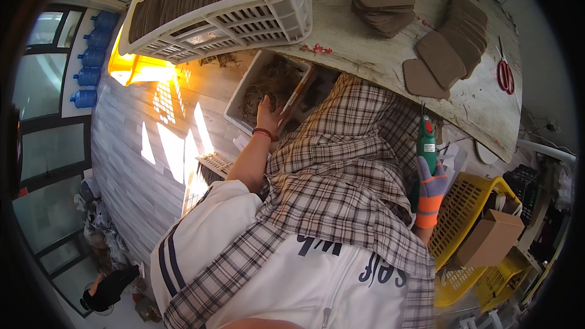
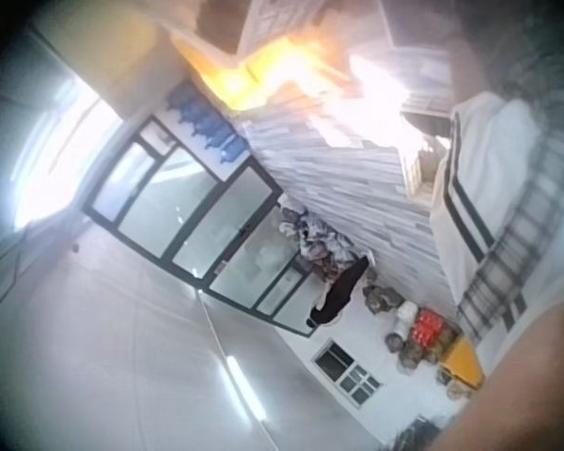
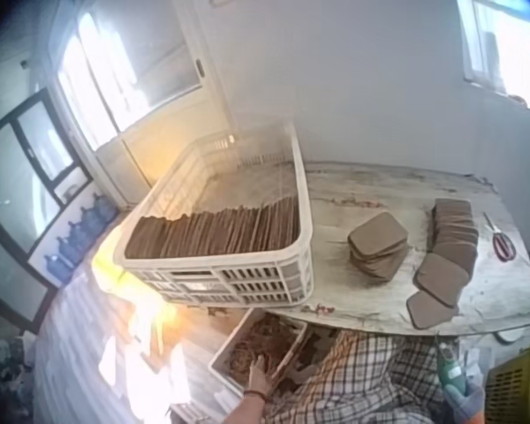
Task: The person uses a rotary tool to trim the edges of rectangular cardboard pieces one by one. They pick each piece from a stack, smooth the edges with the tool, and place the finished piece on the table. The process is repeated for multiple pieces.
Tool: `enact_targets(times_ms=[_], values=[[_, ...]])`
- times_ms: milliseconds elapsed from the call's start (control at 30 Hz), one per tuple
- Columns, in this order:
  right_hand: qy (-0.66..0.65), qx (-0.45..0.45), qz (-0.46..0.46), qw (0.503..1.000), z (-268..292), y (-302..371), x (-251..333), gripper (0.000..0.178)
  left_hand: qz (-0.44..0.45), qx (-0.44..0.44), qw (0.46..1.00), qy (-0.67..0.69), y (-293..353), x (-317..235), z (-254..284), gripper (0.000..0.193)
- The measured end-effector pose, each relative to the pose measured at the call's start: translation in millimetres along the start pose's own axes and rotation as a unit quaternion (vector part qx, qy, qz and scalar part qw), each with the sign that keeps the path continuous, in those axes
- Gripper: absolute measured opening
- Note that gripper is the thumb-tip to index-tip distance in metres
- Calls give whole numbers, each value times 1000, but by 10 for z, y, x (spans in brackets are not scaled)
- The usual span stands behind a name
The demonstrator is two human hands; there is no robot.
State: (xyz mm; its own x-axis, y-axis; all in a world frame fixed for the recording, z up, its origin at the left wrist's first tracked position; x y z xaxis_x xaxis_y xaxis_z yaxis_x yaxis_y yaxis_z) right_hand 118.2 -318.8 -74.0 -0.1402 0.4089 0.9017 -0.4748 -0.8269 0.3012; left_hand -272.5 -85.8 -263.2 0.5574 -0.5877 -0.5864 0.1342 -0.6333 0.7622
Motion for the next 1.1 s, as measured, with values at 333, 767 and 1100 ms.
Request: enact_targets(times_ms=[333, 767, 1100], values=[[48, 3, -4, 999, -58, 21, 62, 41, -178, 324, 626, -686, 215, 545, -244, 28], [-8, -13, -39, 999, 65, 165, 84, 45, -682, 411, 359, -486, 2074, -84, -2376, 19], [-36, -31, -56, 997, 169, 302, 55, 48, -672, 394, 230, -583, 1889, 254, -3743, 63]])
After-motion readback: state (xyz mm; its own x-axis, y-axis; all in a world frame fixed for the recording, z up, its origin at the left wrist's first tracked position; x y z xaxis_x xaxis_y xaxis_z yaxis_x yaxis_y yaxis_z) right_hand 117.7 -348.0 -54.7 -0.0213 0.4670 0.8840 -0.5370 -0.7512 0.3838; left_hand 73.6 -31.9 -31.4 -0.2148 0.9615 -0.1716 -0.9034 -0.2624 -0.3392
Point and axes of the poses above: each hand's wrist, its own y-axis away from the middle knuckle, its own z-axis out of the back of the hand, x = y × z, the point moved 1 cm from there along -y, towards the middle knuckle, and after that the axes turned 9 degrees about x, right-handed, at the moved point
